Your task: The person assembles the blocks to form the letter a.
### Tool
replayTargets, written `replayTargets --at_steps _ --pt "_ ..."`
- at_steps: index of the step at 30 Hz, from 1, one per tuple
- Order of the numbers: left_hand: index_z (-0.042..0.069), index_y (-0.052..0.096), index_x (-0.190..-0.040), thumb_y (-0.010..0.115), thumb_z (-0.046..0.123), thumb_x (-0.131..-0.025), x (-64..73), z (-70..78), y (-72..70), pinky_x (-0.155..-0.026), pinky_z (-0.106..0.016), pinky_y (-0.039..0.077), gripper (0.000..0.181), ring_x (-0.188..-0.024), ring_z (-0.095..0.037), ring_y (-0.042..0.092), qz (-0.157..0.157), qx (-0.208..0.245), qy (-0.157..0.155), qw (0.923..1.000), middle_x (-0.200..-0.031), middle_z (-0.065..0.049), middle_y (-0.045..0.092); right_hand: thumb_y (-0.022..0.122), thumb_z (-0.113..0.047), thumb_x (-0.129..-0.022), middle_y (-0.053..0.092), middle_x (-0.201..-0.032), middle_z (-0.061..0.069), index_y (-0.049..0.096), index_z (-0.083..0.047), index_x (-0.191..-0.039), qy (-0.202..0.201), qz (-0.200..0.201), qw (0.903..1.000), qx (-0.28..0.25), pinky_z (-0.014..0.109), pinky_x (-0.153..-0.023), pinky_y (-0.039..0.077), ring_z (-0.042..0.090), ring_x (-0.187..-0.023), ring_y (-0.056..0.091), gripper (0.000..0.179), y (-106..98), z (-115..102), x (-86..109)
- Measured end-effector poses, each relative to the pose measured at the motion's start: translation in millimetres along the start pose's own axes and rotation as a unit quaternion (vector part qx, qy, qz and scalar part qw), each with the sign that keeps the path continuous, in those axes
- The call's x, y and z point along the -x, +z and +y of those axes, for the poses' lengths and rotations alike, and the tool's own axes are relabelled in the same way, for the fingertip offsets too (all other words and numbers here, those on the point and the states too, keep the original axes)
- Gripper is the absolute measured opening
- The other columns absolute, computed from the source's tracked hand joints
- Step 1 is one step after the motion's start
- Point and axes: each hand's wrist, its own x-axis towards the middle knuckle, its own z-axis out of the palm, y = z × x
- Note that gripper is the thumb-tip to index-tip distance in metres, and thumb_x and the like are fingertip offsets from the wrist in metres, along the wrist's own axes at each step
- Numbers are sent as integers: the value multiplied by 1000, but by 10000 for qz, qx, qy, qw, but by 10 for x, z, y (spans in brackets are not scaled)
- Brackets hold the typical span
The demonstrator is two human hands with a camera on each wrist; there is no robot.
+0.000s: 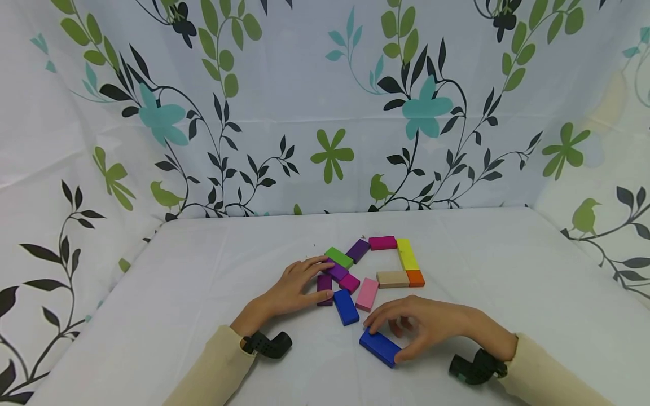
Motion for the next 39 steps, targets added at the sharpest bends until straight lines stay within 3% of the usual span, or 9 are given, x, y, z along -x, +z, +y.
replayTargets --at_steps 7,19,30,39 --pt "21 41 -149 61 45 -93 3 3 2 -116 -60 6 64 -146 -32 23 -11 44 30 10000 -158 -8 29 73 -25 -89 54 -136 5 59 -16 -128 -85 -145 9999 16 19 -66 51 2 -84 56 43 -26 20 29" --pt "20 41 -149 62 44 -92 12 20 -3 -116 -61 7 64 -146 -33 23 21 66 40 10000 -158 -9 29 75 -31 -87 55 -128 4 57 -19 -125 364 331 9987 102 21 -68 53 2 -80 56 44 60 -26 -1" --pt "21 42 -148 61 45 -92 14 22 -4 -116 -60 7 64 -146 -33 23 29 73 39 10000 -158 -9 30 74 -33 -87 55 -119 3 56 -16 -118 389 548 9977 127 21 -67 52 5 -78 56 40 81 -101 -12" --pt "20 42 -148 61 45 -92 13 24 -9 -116 -60 7 64 -146 -32 24 65 34 77 9999 -157 -9 30 75 -35 -86 55 -114 2 56 -14 -117 692 812 9941 172 19 -65 50 3 -74 53 42 117 -129 -47"
